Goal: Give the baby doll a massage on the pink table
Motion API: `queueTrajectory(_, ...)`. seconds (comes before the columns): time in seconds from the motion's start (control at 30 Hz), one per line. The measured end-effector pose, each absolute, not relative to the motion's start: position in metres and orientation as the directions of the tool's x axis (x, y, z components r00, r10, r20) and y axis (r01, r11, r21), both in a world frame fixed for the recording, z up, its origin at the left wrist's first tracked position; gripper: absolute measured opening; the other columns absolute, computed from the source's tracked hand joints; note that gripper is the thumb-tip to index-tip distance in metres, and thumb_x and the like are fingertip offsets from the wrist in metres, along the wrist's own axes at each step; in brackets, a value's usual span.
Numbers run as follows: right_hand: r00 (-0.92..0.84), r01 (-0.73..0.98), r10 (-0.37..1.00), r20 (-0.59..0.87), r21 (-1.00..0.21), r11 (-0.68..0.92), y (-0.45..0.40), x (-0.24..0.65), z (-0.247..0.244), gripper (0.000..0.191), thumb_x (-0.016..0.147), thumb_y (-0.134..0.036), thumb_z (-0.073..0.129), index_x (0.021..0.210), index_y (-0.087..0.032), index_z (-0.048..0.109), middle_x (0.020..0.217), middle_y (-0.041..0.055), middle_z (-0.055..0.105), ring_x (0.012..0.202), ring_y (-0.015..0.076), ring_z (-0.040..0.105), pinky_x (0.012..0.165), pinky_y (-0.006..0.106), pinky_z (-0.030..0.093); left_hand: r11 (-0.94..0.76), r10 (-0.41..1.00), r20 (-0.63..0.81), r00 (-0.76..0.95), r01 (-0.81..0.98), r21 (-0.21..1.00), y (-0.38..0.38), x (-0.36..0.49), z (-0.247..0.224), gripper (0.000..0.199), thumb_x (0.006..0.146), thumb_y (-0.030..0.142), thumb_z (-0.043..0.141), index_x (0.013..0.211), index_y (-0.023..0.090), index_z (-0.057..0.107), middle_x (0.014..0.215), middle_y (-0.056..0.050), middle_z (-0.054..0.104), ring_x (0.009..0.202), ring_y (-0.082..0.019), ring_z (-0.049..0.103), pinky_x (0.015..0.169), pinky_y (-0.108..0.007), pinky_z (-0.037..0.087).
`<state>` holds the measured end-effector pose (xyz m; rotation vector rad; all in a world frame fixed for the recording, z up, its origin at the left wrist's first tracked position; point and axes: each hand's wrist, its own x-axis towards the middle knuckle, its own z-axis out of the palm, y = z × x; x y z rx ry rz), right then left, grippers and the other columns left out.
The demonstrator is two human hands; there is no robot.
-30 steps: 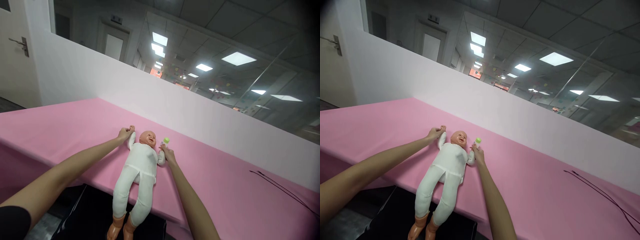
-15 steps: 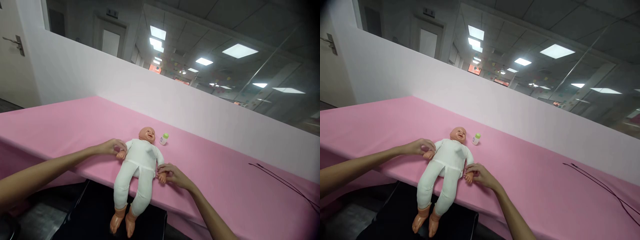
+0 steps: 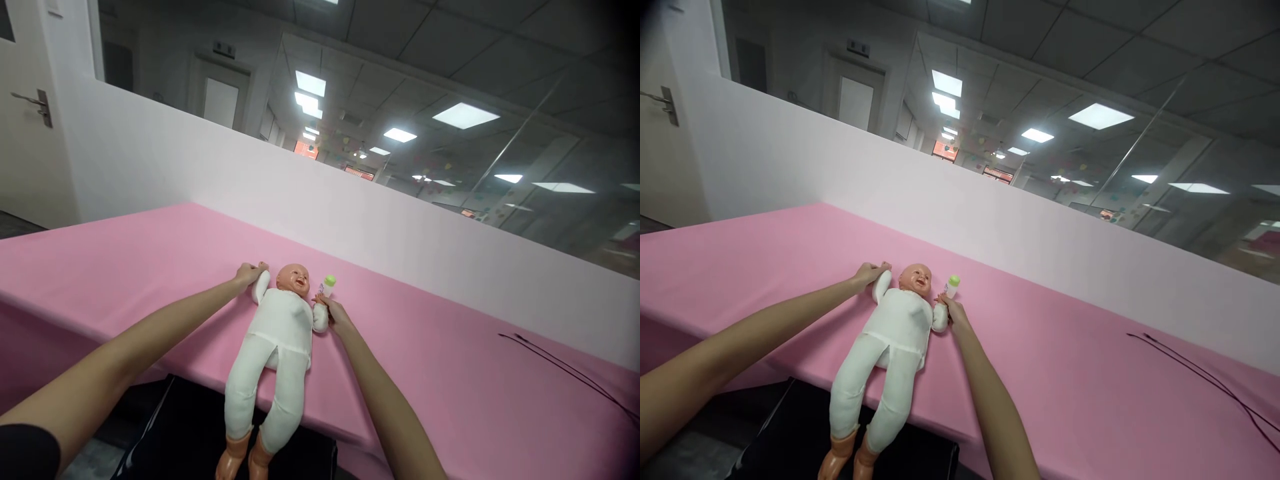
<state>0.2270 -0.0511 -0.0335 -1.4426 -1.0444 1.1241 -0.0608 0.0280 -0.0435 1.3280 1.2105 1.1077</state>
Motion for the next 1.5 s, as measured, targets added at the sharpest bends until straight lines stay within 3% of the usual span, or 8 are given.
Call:
queueTrajectory(0.2,0.034,0.138,0.999,-0.024,-0.99,-0.028,-0.078,0.248,-0.022,0.044,0.077,-0.048,0.084,0.106,-0.015,0.08,0.102,0.0104,0.078,0.087,0.0211,0.069,0.075,0.03,0.054,0.025,0.979,-0.033,0.202,0.042,0.999,0.02,-0.088,-0.045,0.051,0.073,0.067,0.08,0.067,0.019,0.062,0.059,0.0,0.054,0.058,-0.016,0.053,0.057,-0.029,0.041)
queueTrajectory(0.43,-0.473,0.481,0.881,0.009,-0.835,0.267,-0.144,0.258,-0.014,0.029,0.074,-0.026,0.081,0.102,-0.023,0.083,0.105,0.0067,0.079,0.098,0.0264,0.069,0.09,0.04,0.054,-0.522,0.647,0.329,0.688,0.085,0.849,-0.034,-0.14,-0.057,0.024,0.078,0.032,0.082,0.099,0.021,0.083,0.104,-0.009,0.078,0.097,-0.025,0.069,0.084,-0.034,0.053)
queueTrajectory(0.6,-0.505,0.51,0.862,0.032,-0.796,0.328,-0.157,0.253,-0.031,0.027,0.071,-0.02,0.078,0.097,-0.025,0.084,0.109,0.0064,0.078,0.108,0.0292,0.068,0.098,0.042,0.053,-0.743,0.428,0.44,0.789,0.03,0.669,-0.055,-0.145,-0.078,0.028,0.089,0.022,0.07,0.112,0.03,0.083,0.118,-0.009,0.076,0.113,-0.026,0.067,0.099,-0.038,0.052)
queueTrajectory(0.83,-0.143,0.259,0.987,0.073,-0.96,0.109,-0.113,0.252,-0.024,0.049,0.075,-0.041,0.086,0.119,-0.022,0.076,0.119,0.0092,0.078,0.1,0.0253,0.071,0.086,0.037,0.056,-0.462,0.799,0.35,0.489,0.127,0.878,-0.036,-0.113,-0.061,0.037,0.082,0.045,0.079,0.108,0.02,0.082,0.105,-0.01,0.08,0.093,-0.025,0.069,0.074,-0.03,0.051)
queueTrajectory(0.97,0.134,0.141,0.991,0.013,-0.99,-0.006,-0.075,0.232,-0.029,0.049,0.078,-0.057,0.08,0.103,-0.016,0.077,0.105,0.0131,0.08,0.08,0.0216,0.071,0.067,0.03,0.055,-0.224,0.96,0.198,0.2,0.116,0.968,-0.004,-0.079,-0.049,0.055,0.077,0.071,0.073,0.087,0.016,0.075,0.076,-0.006,0.072,0.067,-0.018,0.06,0.055,-0.026,0.039)
queueTrajectory(1.2,0.118,0.164,0.993,0.022,-0.987,0.002,-0.069,0.231,-0.031,0.044,0.077,-0.058,0.08,0.087,-0.016,0.077,0.079,0.0099,0.076,0.068,0.0207,0.066,0.06,0.031,0.053,0.02,0.99,-0.042,0.136,0.159,0.987,0.022,-0.073,-0.047,0.062,0.069,0.078,0.074,0.056,0.023,0.051,0.048,0.002,0.045,0.045,-0.013,0.039,0.046,-0.028,0.026)
queueTrajectory(1.37,-0.147,0.31,0.983,0.107,-0.939,0.149,-0.111,0.258,-0.016,0.04,0.077,-0.049,0.083,0.103,-0.018,0.081,0.091,0.0069,0.077,0.079,0.0208,0.066,0.072,0.032,0.053,-0.313,0.848,0.189,0.495,0.18,0.933,-0.014,-0.112,-0.04,0.033,0.073,0.049,0.084,0.085,0.019,0.077,0.077,-0.002,0.068,0.07,-0.018,0.06,0.058,-0.026,0.038)
queueTrajectory(1.5,-0.479,0.435,0.878,0.017,-0.864,0.254,-0.142,0.254,-0.018,0.03,0.073,-0.024,0.081,0.102,-0.022,0.083,0.102,0.0059,0.078,0.096,0.0257,0.068,0.087,0.036,0.053,-0.691,0.56,0.365,0.744,0.176,0.701,-0.048,-0.13,-0.051,0.02,0.077,0.024,0.076,0.097,0.024,0.082,0.1,-0.005,0.077,0.089,-0.023,0.068,0.069,-0.027,0.047)
